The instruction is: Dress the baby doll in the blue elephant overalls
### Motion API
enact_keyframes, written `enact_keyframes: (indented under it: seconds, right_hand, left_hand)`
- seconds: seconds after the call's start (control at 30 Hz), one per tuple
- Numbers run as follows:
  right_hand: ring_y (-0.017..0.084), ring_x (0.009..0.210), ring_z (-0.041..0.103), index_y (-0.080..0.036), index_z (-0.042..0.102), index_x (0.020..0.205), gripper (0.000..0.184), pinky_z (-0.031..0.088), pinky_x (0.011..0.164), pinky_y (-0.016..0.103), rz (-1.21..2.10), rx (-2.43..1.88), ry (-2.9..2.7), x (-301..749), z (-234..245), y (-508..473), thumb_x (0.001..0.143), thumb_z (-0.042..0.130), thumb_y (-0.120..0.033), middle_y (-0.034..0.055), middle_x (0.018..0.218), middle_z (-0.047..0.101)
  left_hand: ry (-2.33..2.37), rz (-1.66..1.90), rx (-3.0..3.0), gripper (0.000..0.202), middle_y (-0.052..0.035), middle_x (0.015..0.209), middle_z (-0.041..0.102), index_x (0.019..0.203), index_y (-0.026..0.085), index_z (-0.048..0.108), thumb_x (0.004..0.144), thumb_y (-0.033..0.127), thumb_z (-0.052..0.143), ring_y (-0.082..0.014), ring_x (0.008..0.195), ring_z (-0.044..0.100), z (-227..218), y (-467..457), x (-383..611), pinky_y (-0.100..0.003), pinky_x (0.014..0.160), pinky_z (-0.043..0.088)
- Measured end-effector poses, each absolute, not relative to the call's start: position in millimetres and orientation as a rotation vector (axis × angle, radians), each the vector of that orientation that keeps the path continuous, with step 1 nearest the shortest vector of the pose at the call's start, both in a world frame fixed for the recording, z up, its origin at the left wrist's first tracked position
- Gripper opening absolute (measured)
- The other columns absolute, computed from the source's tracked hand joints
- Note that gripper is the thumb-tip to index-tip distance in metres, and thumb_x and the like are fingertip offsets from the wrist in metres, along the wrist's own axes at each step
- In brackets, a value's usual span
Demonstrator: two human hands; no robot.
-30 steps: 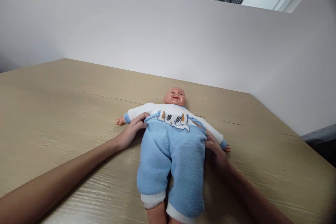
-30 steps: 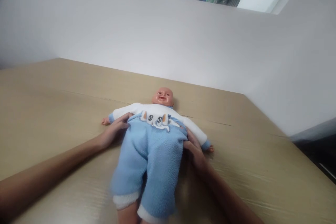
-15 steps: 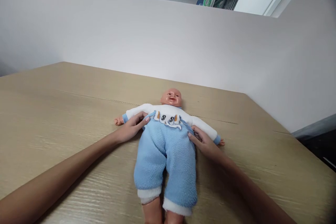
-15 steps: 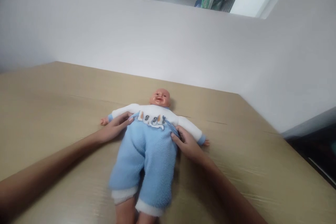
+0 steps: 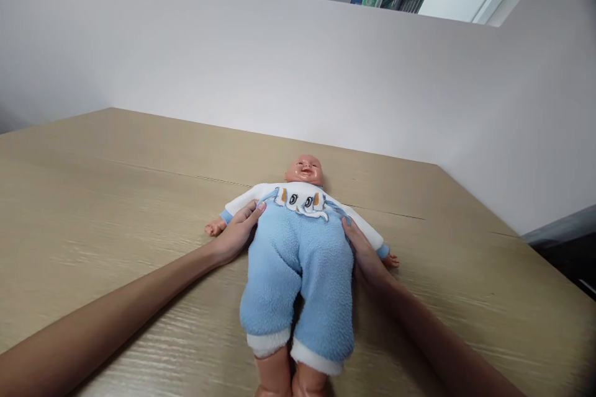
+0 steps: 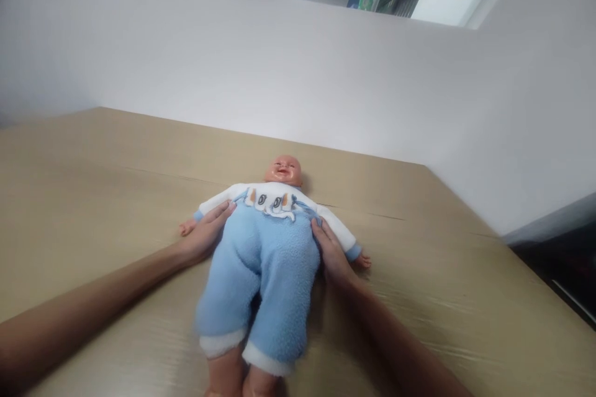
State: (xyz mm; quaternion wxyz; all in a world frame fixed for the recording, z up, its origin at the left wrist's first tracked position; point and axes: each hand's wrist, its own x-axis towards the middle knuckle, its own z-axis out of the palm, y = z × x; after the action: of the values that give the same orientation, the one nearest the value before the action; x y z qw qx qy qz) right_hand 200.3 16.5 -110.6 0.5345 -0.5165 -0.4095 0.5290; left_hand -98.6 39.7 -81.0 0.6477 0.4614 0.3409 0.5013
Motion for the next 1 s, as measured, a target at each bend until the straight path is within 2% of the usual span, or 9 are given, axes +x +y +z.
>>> enact_keyframes:
  seconds: [0.13,0.27,0.43,0.57,0.63,0.73,0.8,0.87,1.0]
  right_hand:
    - [0.028,0.159,0.043,-0.034,0.073,0.136,0.065,0.019,0.139,0.045,1.228,-1.172,-1.126,202.8,-103.0,18.1,0.083,0.081,-0.071,0.0001,0.157,0.064]
    - [0.031,0.143,0.059,-0.031,0.076,0.121,0.049,0.033,0.132,0.046,1.249,-1.155,-1.170,201.2,-84.7,10.6,0.084,0.083,-0.061,0.0027,0.138,0.075]
    - [0.032,0.108,0.070,-0.028,0.070,0.095,0.024,0.055,0.099,0.046,1.351,-1.062,-1.097,195.8,-50.8,8.9,0.084,0.066,-0.049,0.0049,0.101,0.077]
    - [0.023,0.070,0.055,-0.027,0.054,0.074,0.031,0.049,0.071,0.037,1.404,-1.052,-1.121,192.5,-20.6,27.3,0.087,0.061,-0.054,0.0004,0.070,0.056]
    - [0.020,0.070,0.051,-0.025,0.055,0.073,0.035,0.046,0.072,0.034,1.263,-1.142,-1.321,189.5,-5.6,42.6,0.091,0.063,-0.055,-0.0011,0.071,0.054]
    - [0.022,0.088,0.062,-0.023,0.070,0.087,0.032,0.047,0.084,0.034,0.870,-1.298,-1.754,175.4,14.1,69.0,0.096,0.065,-0.054,0.0014,0.090,0.071]
    - [0.023,0.091,0.067,-0.023,0.073,0.097,0.030,0.048,0.085,0.035,0.670,-1.343,-1.973,156.5,22.3,87.4,0.099,0.064,-0.051,0.0033,0.097,0.076]
    - [0.023,0.091,0.070,-0.021,0.074,0.103,0.023,0.051,0.086,0.035,0.544,-1.272,-2.203,131.2,25.3,106.7,0.101,0.064,-0.042,0.0059,0.100,0.079]
    - [0.029,0.109,0.072,-0.020,0.078,0.109,0.016,0.052,0.094,0.039,0.419,-0.956,-2.713,75.9,21.4,148.7,0.096,0.072,-0.027,0.0121,0.118,0.081]
  left_hand:
    - [0.798,1.092,1.156,0.046,-0.0004,0.089,0.067,0.105,0.020,0.071,0.095,0.065,0.074,-0.0180,0.083,0.057,-79.4,45.7,-103.6,-0.028,0.079,0.044]
    - [0.809,1.039,1.280,0.043,0.0010,0.088,0.059,0.094,0.019,0.068,0.094,0.062,0.075,-0.0159,0.081,0.049,-72.9,49.7,-114.8,-0.027,0.074,0.038]
    - [0.848,1.184,1.353,0.041,0.0029,0.083,0.051,0.089,0.021,0.062,0.097,0.060,0.072,-0.0158,0.078,0.044,-65.4,47.9,-118.0,-0.028,0.073,0.036]
    - [0.948,1.308,1.544,0.041,-0.0008,0.095,0.063,0.102,0.022,0.067,0.102,0.062,0.064,-0.0188,0.090,0.055,-65.8,48.1,-116.2,-0.030,0.083,0.043]
    - [0.997,1.361,1.591,0.039,-0.0026,0.102,0.066,0.110,0.022,0.066,0.104,0.061,0.063,-0.0199,0.097,0.059,-69.4,49.9,-116.9,-0.031,0.088,0.045]
    - [1.068,1.414,1.649,0.034,-0.0026,0.104,0.067,0.116,0.024,0.062,0.105,0.055,0.064,-0.0195,0.097,0.062,-75.5,51.7,-119.5,-0.032,0.089,0.048]
    - [1.080,1.427,1.694,0.030,-0.0022,0.102,0.065,0.118,0.024,0.061,0.106,0.051,0.063,-0.0188,0.094,0.063,-77.9,51.1,-120.8,-0.032,0.087,0.049]
    - [1.071,1.439,1.733,0.025,-0.0018,0.100,0.064,0.117,0.023,0.061,0.108,0.047,0.061,-0.0183,0.092,0.063,-78.8,49.5,-121.3,-0.031,0.086,0.049]
    - [1.081,1.474,1.817,0.018,-0.0031,0.104,0.064,0.113,0.023,0.063,0.110,0.041,0.059,-0.0179,0.093,0.061,-78.0,46.1,-121.2,-0.030,0.086,0.048]
